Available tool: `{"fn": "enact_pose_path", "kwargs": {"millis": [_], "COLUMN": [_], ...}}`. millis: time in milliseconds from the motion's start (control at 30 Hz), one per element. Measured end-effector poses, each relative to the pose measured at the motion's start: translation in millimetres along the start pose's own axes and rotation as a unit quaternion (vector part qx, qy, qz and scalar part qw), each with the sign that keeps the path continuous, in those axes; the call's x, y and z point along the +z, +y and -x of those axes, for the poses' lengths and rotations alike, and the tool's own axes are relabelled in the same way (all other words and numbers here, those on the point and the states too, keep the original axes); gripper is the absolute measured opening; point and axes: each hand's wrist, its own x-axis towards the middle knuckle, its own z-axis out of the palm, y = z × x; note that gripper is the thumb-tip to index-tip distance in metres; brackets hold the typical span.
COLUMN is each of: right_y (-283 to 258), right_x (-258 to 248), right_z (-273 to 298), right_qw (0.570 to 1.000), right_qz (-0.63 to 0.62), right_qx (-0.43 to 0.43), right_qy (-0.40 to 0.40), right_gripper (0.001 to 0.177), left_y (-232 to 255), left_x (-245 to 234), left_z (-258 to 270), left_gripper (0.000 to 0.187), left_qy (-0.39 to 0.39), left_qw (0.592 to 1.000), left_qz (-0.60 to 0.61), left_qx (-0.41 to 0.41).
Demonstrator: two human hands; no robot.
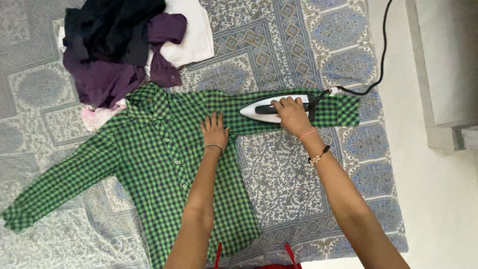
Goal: The person irons a green checkered shirt and a black shirt on a bed. They smooth the fabric, use an iron to press the shirts, and fold the green shirt after ironing.
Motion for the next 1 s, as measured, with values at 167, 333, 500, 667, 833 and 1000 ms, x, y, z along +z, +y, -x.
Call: {"fn": "enact_pose_path", "kwargs": {"millis": [167,333,500,667,833,1000], "right_y": [-21.6,-46.3,-42.4,-69.6,-105.7,-118.7], "right_x": [-14.4,-6.0,-13.8,-27.2,-9.4,3.7], "right_z": [11.5,13.4,-12.4,6.6,-15.6,-79.4], "right_qw": [0.999,0.998,0.999,0.997,0.995,0.994], "right_qz": [0.014,-0.006,0.009,-0.006,0.007,0.037], "right_qx": [-0.034,-0.055,-0.01,-0.059,-0.087,-0.029], "right_qy": [-0.014,0.019,0.045,0.044,0.05,0.095], "right_gripper": [0.049,0.051,0.045,0.045,0.044,0.046], "left_y": [1.8,1.7,-6.5,-28.8,-45.0,-29.8], "left_x": [-31.2,-63.3,-79.2,-72.5,-49.0,-33.8], "left_z": [-4.2,-47.7,-79.1,-66.4,-22.2,22.0], "left_gripper": [0.069,0.067,0.063,0.064,0.048,0.054], "left_qy": [0.061,0.033,-0.033,0.166,0.232,0.274], "left_qw": [0.997,0.997,0.998,0.976,0.946,0.941], "left_qz": [0.007,-0.017,0.017,0.123,0.224,0.195], "left_qx": [0.038,0.066,0.056,0.072,-0.038,-0.03]}}
